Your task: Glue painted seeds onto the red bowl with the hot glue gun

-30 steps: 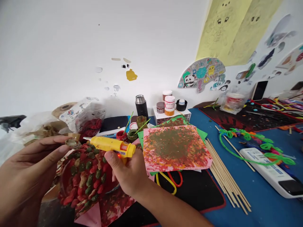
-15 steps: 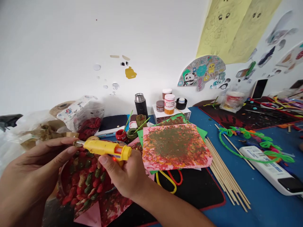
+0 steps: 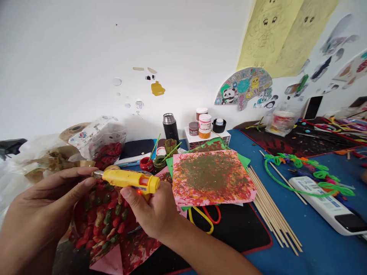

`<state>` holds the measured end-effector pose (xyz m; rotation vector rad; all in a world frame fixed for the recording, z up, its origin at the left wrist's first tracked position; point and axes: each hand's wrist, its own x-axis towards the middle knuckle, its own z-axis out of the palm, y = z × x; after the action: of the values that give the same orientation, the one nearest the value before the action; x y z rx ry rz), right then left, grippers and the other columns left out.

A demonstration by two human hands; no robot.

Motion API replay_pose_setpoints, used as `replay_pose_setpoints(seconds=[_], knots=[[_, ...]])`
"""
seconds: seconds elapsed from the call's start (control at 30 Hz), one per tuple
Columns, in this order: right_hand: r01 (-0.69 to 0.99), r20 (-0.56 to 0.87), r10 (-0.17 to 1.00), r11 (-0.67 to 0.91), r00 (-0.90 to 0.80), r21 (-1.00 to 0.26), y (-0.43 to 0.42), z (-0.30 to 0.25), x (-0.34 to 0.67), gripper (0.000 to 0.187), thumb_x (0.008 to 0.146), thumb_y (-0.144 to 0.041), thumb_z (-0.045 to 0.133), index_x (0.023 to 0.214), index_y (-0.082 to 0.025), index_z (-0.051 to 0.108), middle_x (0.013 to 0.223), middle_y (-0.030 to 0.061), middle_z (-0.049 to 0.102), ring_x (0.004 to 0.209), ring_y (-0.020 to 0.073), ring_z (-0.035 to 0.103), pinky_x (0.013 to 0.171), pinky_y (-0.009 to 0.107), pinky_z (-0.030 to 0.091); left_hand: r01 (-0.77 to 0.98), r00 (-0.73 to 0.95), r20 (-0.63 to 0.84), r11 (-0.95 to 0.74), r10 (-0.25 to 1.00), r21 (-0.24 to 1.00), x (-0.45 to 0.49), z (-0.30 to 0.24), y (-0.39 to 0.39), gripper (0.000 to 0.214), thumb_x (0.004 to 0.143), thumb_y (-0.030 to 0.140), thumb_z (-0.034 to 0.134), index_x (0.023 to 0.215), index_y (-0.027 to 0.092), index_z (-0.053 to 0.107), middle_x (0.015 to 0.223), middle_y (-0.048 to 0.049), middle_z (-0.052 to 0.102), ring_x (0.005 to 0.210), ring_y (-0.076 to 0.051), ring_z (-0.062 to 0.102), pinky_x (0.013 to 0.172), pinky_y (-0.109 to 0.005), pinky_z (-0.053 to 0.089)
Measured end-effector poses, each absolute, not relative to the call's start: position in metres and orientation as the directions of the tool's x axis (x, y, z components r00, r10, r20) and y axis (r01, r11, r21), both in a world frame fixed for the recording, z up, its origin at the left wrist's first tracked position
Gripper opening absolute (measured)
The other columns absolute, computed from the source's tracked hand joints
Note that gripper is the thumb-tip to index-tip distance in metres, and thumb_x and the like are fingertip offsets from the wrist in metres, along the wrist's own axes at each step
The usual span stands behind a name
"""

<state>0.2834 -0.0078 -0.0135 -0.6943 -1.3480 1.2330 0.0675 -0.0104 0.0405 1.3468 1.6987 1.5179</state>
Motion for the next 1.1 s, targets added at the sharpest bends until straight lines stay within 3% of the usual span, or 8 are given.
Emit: replay_pose_setpoints(seconds=[0.33,0.47,0.67,1.1], knots=[[-0.229,0.349,0.914,0.302,-0.205,-0.925,-0.0074,-0.0134,0.2833,0.057,0.108,-0.07,0.071,0.113,-0.015,0.085,0.046,-0.0078,0.048,0.04,0.012,0.046,0.038,0.023,0.033,0.335,-0.37,0.231,-0.103,0.9,0.937,0.0638,0.0361,-0.0089,0.063,0.065,0.068,0.101,0.113,0.03,0.091,0.105,-0.0056,0.092,0.079,-0.024,0.084,0.063,-0.027,0.07],[-0.228,0.366,0.91,0.32,-0.196,-0.919,-0.0075,-0.0145,0.2834,0.054,0.109,-0.067,0.071,0.115,-0.015,0.085,0.046,-0.0082,0.048,0.039,0.0118,0.045,0.037,0.023,0.033,0.33,-0.385,0.246,-0.117,0.889,0.937,0.0633,0.0356,-0.0088,0.063,0.063,0.068,0.102,0.112,0.029,0.092,0.113,-0.007,0.093,0.076,-0.022,0.082,0.059,-0.026,0.068],[-0.185,0.347,0.919,0.315,-0.184,-0.931,-0.0066,-0.0152,0.2831,0.057,0.107,-0.072,0.07,0.101,-0.017,0.082,0.047,-0.0072,0.047,0.041,0.0122,0.046,0.038,0.023,0.034,0.366,-0.394,0.254,-0.103,0.883,0.925,0.0662,0.0389,-0.0101,0.066,0.061,0.072,0.101,0.11,0.03,0.092,0.114,-0.0079,0.093,0.078,-0.023,0.083,0.06,-0.025,0.068],[-0.163,0.339,0.925,0.313,-0.173,-0.936,-0.0073,-0.0147,0.2822,0.062,0.107,-0.077,0.066,0.108,-0.017,0.084,0.048,-0.0065,0.046,0.047,0.0151,0.054,0.041,0.023,0.039,0.333,-0.401,0.235,-0.098,0.885,0.938,0.0665,0.0394,-0.011,0.065,0.059,0.071,0.102,0.109,0.031,0.092,0.111,-0.0061,0.093,0.077,-0.023,0.084,0.059,-0.025,0.068]])
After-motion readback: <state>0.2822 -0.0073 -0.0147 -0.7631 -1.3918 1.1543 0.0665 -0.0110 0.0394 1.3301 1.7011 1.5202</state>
